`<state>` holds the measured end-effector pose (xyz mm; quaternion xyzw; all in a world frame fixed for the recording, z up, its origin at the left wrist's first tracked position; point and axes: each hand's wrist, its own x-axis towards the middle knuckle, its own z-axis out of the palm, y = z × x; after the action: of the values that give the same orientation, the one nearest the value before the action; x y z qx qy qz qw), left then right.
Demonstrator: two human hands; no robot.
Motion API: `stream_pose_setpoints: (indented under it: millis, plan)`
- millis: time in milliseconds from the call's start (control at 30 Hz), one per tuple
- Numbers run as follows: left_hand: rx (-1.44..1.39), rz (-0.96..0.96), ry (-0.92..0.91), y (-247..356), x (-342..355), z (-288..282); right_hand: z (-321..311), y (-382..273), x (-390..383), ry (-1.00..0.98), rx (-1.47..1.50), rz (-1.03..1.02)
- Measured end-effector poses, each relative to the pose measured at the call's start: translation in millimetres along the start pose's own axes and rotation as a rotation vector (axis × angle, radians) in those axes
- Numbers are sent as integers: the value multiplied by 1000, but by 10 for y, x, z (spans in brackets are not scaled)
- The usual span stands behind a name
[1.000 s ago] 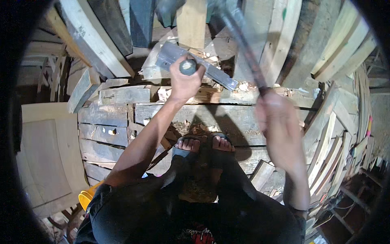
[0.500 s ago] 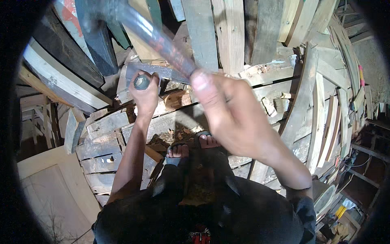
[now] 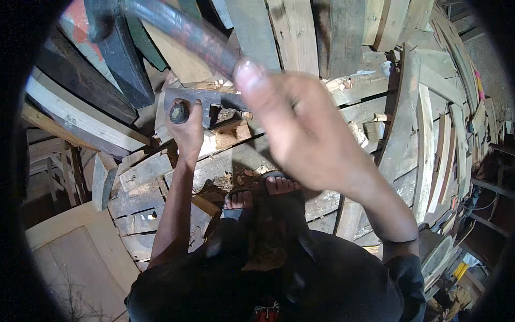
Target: Using a hammer and chisel to carve and shape a wooden plank.
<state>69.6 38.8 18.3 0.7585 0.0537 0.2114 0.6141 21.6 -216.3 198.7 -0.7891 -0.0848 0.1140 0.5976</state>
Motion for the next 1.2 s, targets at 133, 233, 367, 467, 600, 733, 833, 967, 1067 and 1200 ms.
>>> stream_pose_setpoints:
  millis: [133, 233, 367, 467, 600, 733, 833, 967, 1067, 1200]
  plan:
    - [-79, 117, 5, -7, -48, -16, 286, 330, 119, -255, -302, 60]
    - [41, 69, -25, -6, -52, -35, 265, 326, 102, -292, -266, 130]
    - [-35, 43, 7, 12, -36, -11, -5, -16, -71, -136, -62, 154]
    - [-19, 15, 16, 23, -31, -1, 5, -91, -99, -52, 55, 88]
    - [-51, -52, 19, -3, -55, -28, 269, 195, 41, -157, -87, 66]
    - [86, 96, -10, -83, -46, -63, 307, 345, 131, -297, -329, 99]
    - [-74, 71, -21, -102, -55, -44, 132, 155, 65, -338, -203, 195]
    - [31, 10, -3, -63, -56, -50, -3, -128, -72, -121, -27, -6]
    - [11, 20, -3, -49, -52, -59, 85, -66, -38, -145, 3, -28]
    - [47, 81, 5, -107, -46, -64, 310, 223, 59, -308, -285, 110]
